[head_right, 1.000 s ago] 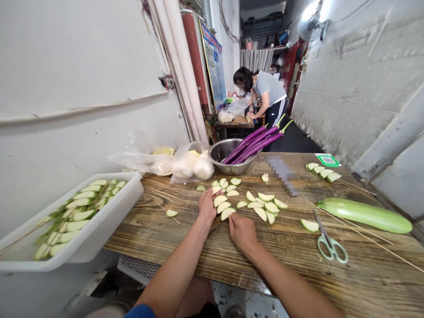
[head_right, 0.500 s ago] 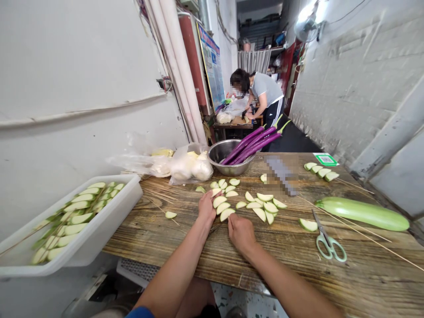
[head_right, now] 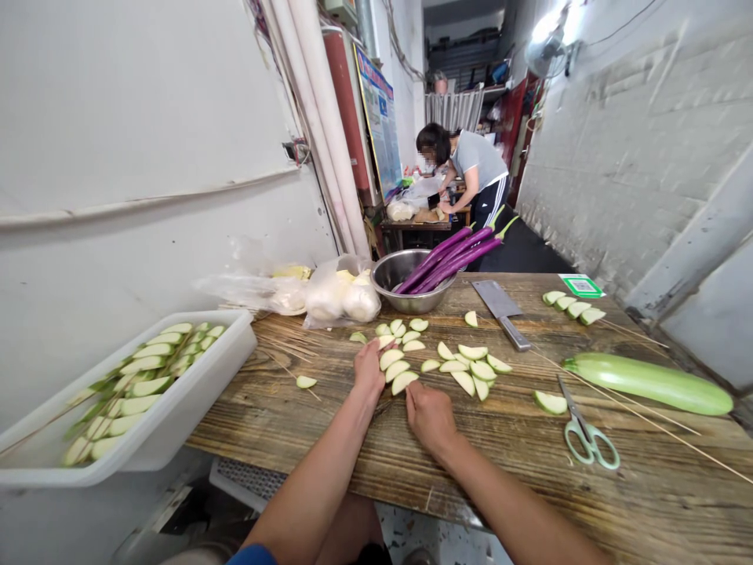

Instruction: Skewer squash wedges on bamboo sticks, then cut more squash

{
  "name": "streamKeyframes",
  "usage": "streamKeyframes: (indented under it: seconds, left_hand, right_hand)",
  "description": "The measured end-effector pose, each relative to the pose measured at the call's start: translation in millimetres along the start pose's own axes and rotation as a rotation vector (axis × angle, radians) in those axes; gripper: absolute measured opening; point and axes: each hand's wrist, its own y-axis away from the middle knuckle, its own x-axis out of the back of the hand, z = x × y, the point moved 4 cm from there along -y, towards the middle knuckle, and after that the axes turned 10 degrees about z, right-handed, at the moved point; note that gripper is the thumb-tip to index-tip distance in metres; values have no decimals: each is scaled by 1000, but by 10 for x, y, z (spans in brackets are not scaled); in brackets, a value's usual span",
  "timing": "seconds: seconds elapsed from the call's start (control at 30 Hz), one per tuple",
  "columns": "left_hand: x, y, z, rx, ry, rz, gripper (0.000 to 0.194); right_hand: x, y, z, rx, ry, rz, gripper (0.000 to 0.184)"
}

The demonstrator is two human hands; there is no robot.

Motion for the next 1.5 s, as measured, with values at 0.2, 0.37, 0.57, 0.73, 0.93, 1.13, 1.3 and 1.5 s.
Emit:
streamKeyframes:
  seconds: [0.2, 0.37, 0.57, 0.73, 0.93, 1.13, 1.3, 1.5]
  left_hand:
    - [-7, 14, 45, -25, 11, 21, 1]
    - [11, -8, 30, -36, 1, 15, 5]
    - [24, -15, -18, -29, -31, 8, 8]
    - [28, -6, -23, -26, -36, 8, 9]
    - [32, 9, -30, -43, -41, 7, 13]
    - [42, 3, -55, -42, -44, 9, 11]
    - [52, -3, -61, -39, -52, 24, 14]
    - [42, 24, -55, -23, -62, 21, 14]
  right_hand:
    - [13, 0, -11, 7, 1, 2, 28]
    - [30, 4, -18, 4, -23, 5, 27]
    - [12, 2, -17, 5, 2, 0, 28]
    - [-9, 16, -18, 19, 41, -5, 27]
    - [-17, 30, -17, 22, 74, -12, 25]
    - [-22, 32, -12, 32, 103, -2, 24]
    - [-22, 38, -13, 32, 126, 5, 21]
    - [-22, 40, -23, 38, 109, 18, 20]
